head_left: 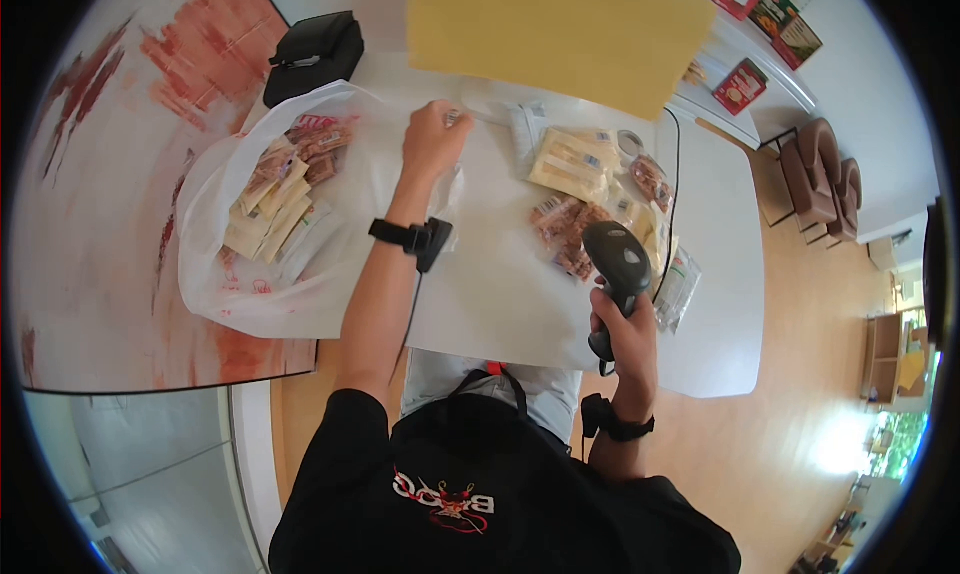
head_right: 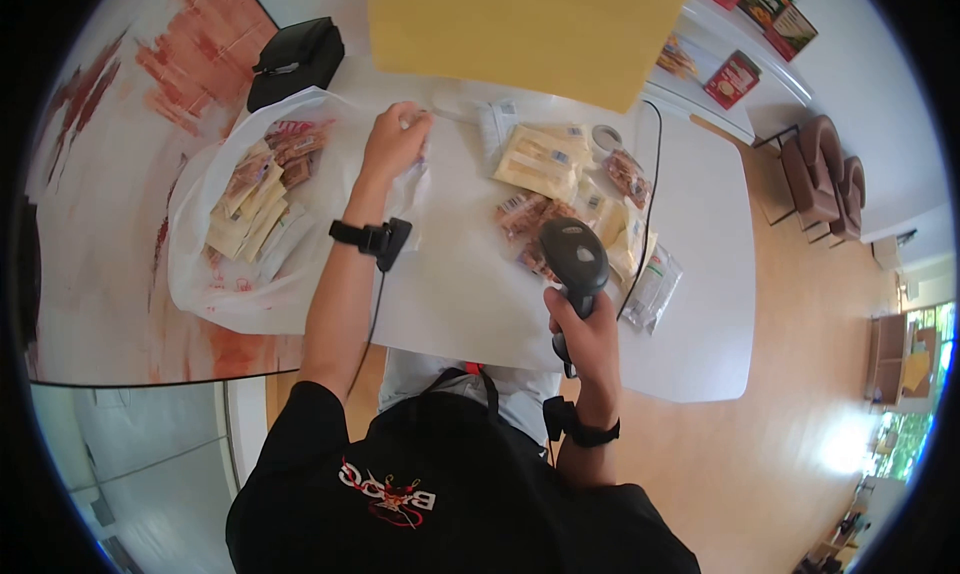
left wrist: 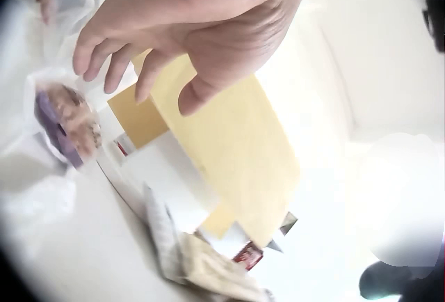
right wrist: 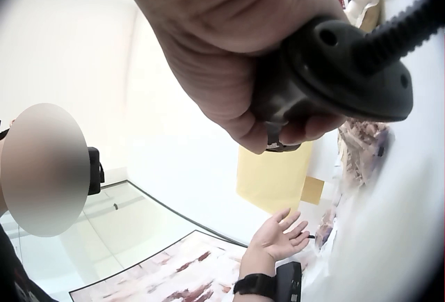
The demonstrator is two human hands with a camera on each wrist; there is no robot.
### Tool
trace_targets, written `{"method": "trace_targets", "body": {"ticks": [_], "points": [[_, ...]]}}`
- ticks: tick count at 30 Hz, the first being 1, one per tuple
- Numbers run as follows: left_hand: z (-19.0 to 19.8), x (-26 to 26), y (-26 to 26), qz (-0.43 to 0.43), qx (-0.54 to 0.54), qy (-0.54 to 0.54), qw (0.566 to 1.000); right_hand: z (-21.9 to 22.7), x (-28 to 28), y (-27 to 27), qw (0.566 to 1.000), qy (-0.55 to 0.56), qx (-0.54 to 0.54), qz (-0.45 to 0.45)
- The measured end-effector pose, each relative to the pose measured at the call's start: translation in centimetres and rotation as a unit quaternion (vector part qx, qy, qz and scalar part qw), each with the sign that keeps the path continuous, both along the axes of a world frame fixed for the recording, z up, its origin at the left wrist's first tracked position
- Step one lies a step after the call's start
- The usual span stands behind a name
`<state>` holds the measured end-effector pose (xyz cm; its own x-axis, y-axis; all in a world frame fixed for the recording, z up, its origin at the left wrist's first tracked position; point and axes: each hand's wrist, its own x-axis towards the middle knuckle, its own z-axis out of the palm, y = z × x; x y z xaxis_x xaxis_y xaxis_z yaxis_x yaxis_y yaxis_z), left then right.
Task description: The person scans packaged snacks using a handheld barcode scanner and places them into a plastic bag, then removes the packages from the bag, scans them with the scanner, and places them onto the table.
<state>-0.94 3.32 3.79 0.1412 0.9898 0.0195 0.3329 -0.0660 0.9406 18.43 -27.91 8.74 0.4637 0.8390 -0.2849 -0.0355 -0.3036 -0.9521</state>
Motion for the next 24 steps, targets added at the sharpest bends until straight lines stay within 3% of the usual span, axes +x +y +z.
{"method": "trace_targets", "body": {"ticks": [1,2,4,8,10,14,16,17,19,20,22,23,24], "points": [[0.1,0.2,0.5,0.01,0.056,0.136,0.989,0.0,-0.1,0.1,1.0,0.002,-0.001,-0.01],[0.0,0.5,0.9,0.0,0.056,0.137,0.989,-0.1,-0.2,0.2,1.0,-0.006,0.0,-0.01],[0.9,1.0,1.1,0.03,0.014,0.317,0.948,-0.2,-0.1,0.5,1.0,-0.009,-0.001,-0.021],[0.0,1.1,0.8,0.024,0.042,0.289,0.956,-0.1,0.1,0.7,0.999,-0.024,-0.041,-0.004],[1.0,1.4,0.2,-0.007,-0.03,0.306,0.952,-0.3,0.2,0.8,0.999,-0.027,-0.042,0.013],[2.4,2.0,-2.3,-0.031,-0.053,0.29,0.955,0.3,-0.1,0.9,0.999,-0.026,-0.037,0.009],[2.0,1.9,-3.6,-0.05,-0.116,0.002,0.992,0.2,0.0,0.9,0.999,-0.023,-0.042,0.008],[1.8,1.9,-4.4,-0.051,-0.12,0.001,0.991,0.1,0.1,0.9,0.999,-0.022,-0.043,0.012],[1.5,2.2,-5.7,-0.146,-0.181,-0.272,0.934,-0.6,0.5,0.9,0.999,-0.013,-0.044,0.015],[1.2,2.4,-6.0,-0.144,-0.183,-0.275,0.933,-1.0,0.6,1.0,0.999,-0.003,-0.039,0.017],[0.8,2.8,-6.8,-0.257,-0.322,-0.406,0.816,-1.1,0.6,1.2,1.0,0.013,-0.02,0.017],[0.6,3.3,-7.4,-0.245,-0.358,-0.445,0.784,-1.2,0.6,1.4,0.999,0.03,0.004,0.015],[-0.1,4.0,-7.6,-0.241,-0.357,-0.451,0.782,-1.2,0.6,1.5,0.999,0.026,0.001,0.02]]}}
